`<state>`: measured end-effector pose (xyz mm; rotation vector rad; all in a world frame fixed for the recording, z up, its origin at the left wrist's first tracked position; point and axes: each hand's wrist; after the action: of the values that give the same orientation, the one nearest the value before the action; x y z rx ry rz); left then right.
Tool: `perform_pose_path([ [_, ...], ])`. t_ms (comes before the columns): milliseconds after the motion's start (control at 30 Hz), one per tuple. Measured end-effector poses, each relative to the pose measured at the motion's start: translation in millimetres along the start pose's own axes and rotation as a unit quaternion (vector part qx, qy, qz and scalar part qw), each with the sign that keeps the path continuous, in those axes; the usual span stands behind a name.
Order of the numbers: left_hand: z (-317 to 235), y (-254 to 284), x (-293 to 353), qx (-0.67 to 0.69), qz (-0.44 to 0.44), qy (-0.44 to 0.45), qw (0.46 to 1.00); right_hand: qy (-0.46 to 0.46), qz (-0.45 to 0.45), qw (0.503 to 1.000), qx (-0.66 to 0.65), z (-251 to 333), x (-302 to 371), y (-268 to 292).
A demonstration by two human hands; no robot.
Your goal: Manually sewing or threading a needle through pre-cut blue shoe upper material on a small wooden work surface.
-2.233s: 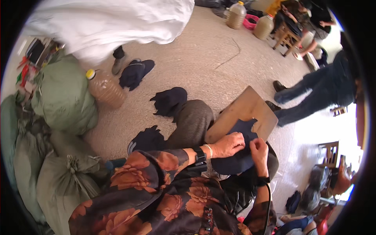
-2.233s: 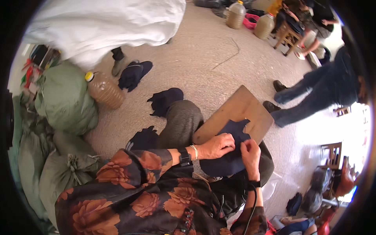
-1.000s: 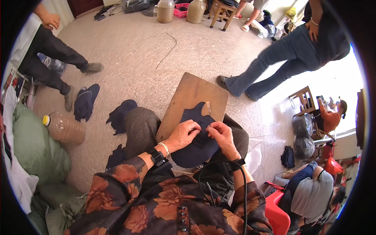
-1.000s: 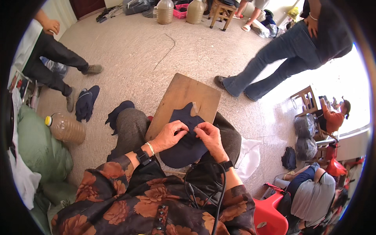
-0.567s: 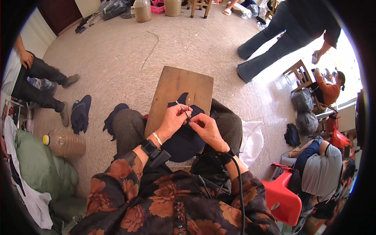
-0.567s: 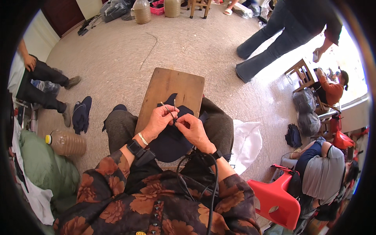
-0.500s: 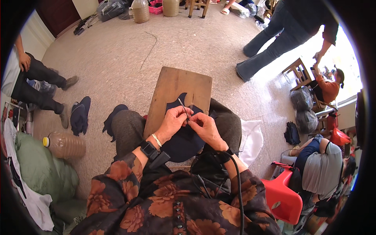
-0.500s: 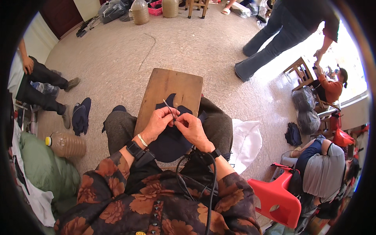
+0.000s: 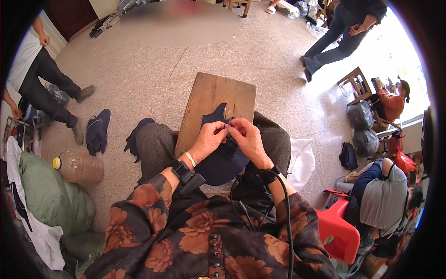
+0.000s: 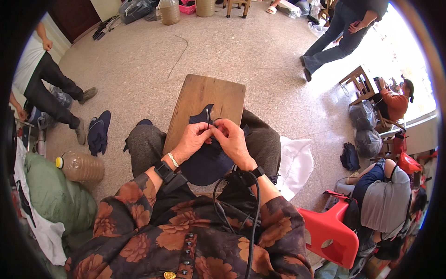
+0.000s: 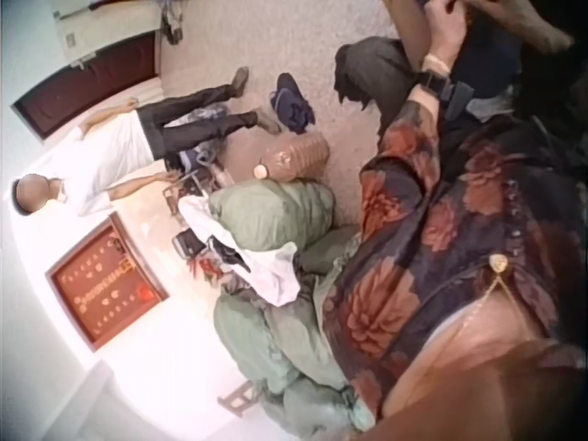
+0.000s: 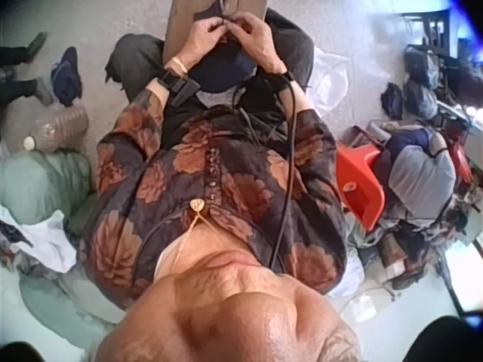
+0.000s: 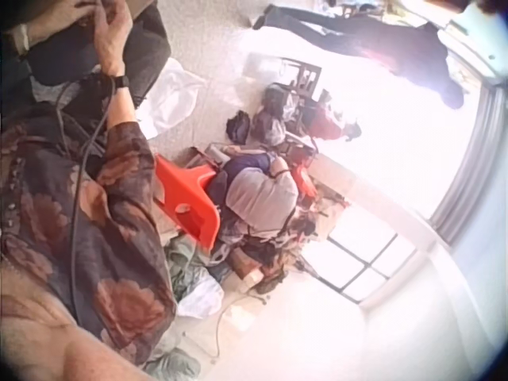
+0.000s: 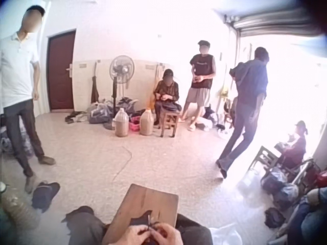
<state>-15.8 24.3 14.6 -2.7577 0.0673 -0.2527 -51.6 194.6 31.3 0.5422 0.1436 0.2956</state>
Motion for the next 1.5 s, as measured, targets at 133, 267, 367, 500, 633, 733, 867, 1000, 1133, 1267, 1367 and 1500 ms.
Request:
perform_pose_path([
  [133, -3, 13, 6, -0.059, -0.041, -0.030, 0.997, -0.070, 0.004, 0.997, -0.040, -8, -4, 3],
  [267, -7, 31, 13, -0.040, -0.093, -0.006, 0.995, -0.128, 0.028, 0.973, -0.191, -20, 5, 15],
  [367, -6, 33, 14, -0.048, -0.073, -0.020, 0.996, -0.124, 0.033, 0.972, -0.195, -24, 12, 16],
  [500, -5, 34, 22, -0.045, -0.093, -0.024, 0.994, -0.133, 0.017, 0.975, -0.176, -23, 10, 14],
  [633, 0, 33, 30, 0.004, -0.123, -0.062, 0.990, -0.118, 0.029, 0.977, -0.174, -22, -6, 14],
  [733, 2, 34, 34, -0.017, -0.121, -0.067, 0.990, -0.118, 0.048, 0.976, -0.179, -23, 1, 18],
  [867, 4, 35, 34, -0.032, -0.101, -0.076, 0.991, -0.154, 0.058, 0.961, -0.220, -29, 24, 27],
  [1000, 2, 36, 33, -0.046, -0.093, -0.060, 0.993, -0.156, 0.045, 0.964, -0.212, -35, 31, 26],
  [1133, 1, 35, 33, -0.029, -0.086, -0.076, 0.993, -0.157, 0.042, 0.971, -0.174, -40, 30, 21],
  [1267, 3, 38, 34, -0.045, -0.077, -0.078, 0.993, -0.129, 0.056, 0.980, -0.143, -41, 31, 22],
  [1367, 7, 39, 32, -0.039, -0.080, -0.068, 0.994, -0.127, 0.077, 0.979, -0.143, -38, 30, 27],
  [1500, 6, 38, 33, -0.038, -0.083, -0.067, 0.994, -0.124, 0.114, 0.979, -0.118, -32, 24, 28],
])
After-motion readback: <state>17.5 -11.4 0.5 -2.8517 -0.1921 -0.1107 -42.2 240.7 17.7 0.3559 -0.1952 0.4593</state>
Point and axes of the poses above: each hand's wrist, its own x-axis away from the middle knuckle, its own y-axis out of the back of the hand, z = x × y, and after that the axes turned 15 degrees about x, right-handed
